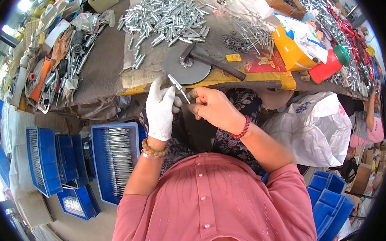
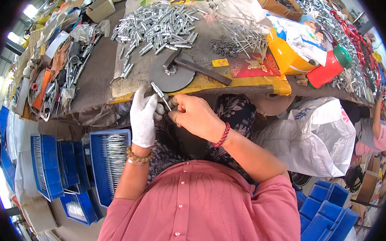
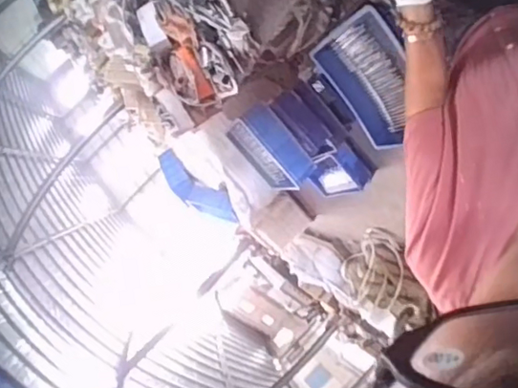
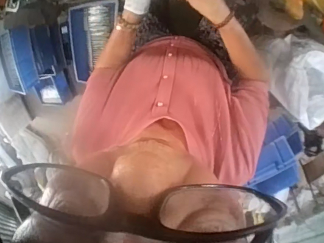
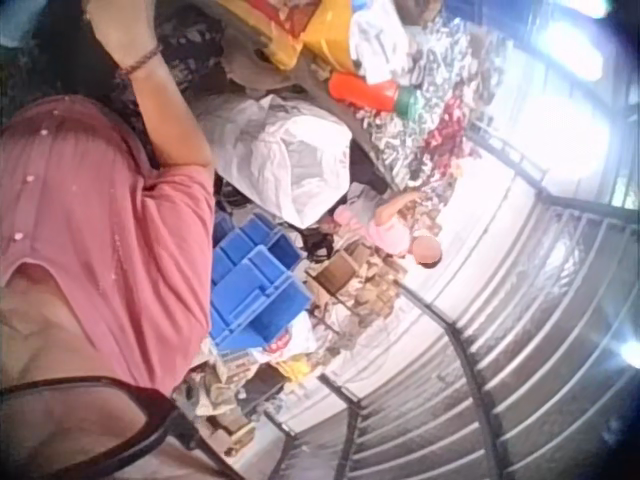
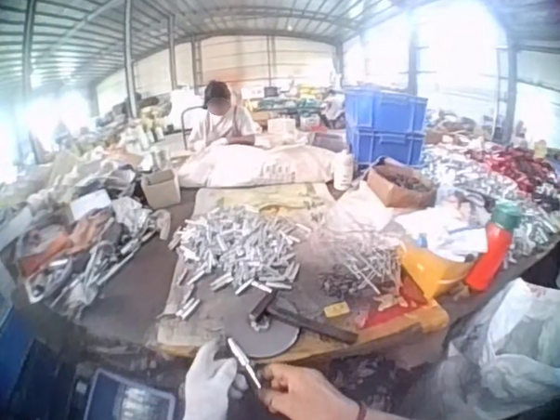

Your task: The person is seen assembling metal components using a hammer and a jig at a workbench.

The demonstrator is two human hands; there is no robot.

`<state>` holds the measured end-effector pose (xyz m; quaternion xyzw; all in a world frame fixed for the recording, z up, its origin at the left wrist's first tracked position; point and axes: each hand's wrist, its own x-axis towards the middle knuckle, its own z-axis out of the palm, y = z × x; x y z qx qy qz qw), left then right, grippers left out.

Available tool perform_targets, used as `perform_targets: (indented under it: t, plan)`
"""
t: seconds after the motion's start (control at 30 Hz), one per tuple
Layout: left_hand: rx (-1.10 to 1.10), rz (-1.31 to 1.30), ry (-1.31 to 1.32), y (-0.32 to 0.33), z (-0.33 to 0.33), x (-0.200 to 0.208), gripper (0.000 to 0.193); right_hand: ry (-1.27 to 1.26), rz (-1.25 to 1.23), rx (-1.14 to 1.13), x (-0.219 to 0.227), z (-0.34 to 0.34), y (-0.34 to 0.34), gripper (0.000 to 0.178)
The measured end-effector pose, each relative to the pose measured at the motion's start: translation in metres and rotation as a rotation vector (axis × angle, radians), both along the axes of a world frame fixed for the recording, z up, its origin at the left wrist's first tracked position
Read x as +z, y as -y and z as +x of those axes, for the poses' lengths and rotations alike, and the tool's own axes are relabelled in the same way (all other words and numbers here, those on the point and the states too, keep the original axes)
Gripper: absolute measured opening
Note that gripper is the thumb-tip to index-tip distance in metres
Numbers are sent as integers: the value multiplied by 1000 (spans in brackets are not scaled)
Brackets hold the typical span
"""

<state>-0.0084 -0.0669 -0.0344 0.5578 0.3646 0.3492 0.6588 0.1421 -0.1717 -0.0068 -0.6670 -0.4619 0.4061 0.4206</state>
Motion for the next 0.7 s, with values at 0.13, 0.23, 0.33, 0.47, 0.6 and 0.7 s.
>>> perform_targets:
  t: [0.13,0.23,0.33,0.47,0.6,0.7]
  plan:
    - [48,49,20,5,-9,1,62,47,61,-1,-18,-16,-3,17]
    - [101,156,-8,5,-12,3,68,206,60,56,-3,-18,2,19]
    - [144,127,69,3,-35,-1,65,-211,94,148,53,5,22,43]
    - [260,40,59,-1,-95,-23,65,-751,508,1176,86,115,43,48]
    - [550,-4,-74,-1,-170,-86,64,-803,449,1695,104,85,6,46]
    - [764,-140,-329,-2,-221,-111,60,-707,180,1535,72,86,15,45]
